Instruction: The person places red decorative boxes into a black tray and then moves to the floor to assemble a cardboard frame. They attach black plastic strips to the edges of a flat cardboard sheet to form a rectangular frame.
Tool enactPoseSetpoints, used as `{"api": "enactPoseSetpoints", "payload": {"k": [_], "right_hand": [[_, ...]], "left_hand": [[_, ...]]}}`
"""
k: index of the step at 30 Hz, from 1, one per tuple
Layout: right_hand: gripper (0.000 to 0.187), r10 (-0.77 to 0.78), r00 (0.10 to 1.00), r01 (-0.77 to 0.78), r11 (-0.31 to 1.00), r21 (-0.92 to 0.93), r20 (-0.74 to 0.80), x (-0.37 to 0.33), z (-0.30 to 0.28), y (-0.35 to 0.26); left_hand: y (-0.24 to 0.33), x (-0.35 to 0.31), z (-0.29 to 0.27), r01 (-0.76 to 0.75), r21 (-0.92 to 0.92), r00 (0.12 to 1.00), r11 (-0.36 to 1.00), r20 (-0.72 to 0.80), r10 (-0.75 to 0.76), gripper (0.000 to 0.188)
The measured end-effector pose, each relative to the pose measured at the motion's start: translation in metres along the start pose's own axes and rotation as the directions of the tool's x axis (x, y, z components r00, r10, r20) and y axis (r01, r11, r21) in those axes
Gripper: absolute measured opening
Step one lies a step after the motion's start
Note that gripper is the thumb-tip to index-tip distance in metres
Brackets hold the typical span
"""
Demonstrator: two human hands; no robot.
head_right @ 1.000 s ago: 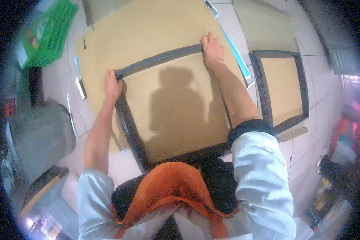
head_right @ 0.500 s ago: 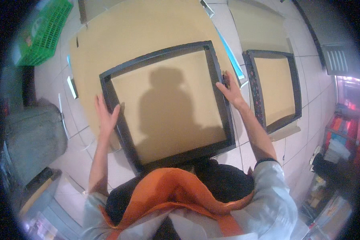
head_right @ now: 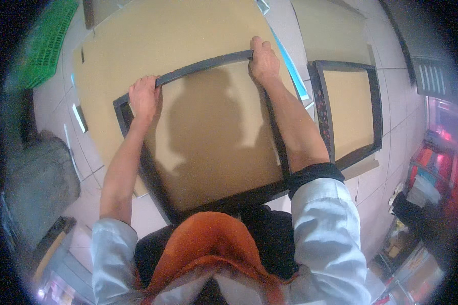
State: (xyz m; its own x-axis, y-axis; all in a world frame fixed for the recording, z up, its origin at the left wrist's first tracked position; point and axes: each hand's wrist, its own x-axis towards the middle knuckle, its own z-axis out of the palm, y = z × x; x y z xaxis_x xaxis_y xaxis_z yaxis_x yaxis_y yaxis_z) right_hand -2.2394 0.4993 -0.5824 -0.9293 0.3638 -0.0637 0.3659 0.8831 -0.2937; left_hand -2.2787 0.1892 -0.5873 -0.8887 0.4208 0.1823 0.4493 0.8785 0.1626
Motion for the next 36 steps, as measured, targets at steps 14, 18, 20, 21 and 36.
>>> {"api": "enactPoseSetpoints", "payload": {"k": [14,18,20,21,36], "right_hand": [[0.067,-0.04,0.902,-0.317,0.612,0.724,0.429,-0.175,-0.035,0.116],[0.057,0.019,0.794,-0.518,0.546,0.659,0.608,-0.28,-0.055,0.102],[0.054,0.019,0.82,-0.471,0.59,0.655,0.572,-0.314,-0.034,0.107],[0.055,0.027,0.802,-0.51,0.551,0.661,0.596,-0.319,-0.028,0.101],[0.072,0.576,0.782,-0.353,0.097,0.931,0.236,-0.306,-0.111,0.169]], "left_hand": [[-0.045,-0.099,-0.072,0.211,-0.641,0.939,0.738,-0.077,-0.335,0.055],[-0.048,-0.261,-0.084,0.608,-0.657,0.737,0.446,0.259,-0.624,0.053],[-0.014,-0.336,-0.075,0.746,-0.525,0.641,0.409,0.399,-0.656,0.049],[0.018,-0.351,-0.083,0.732,-0.513,0.665,0.449,0.395,-0.634,0.047],[0.082,-0.128,-0.131,0.189,-0.909,0.976,0.372,0.215,0.031,0.055]]}}
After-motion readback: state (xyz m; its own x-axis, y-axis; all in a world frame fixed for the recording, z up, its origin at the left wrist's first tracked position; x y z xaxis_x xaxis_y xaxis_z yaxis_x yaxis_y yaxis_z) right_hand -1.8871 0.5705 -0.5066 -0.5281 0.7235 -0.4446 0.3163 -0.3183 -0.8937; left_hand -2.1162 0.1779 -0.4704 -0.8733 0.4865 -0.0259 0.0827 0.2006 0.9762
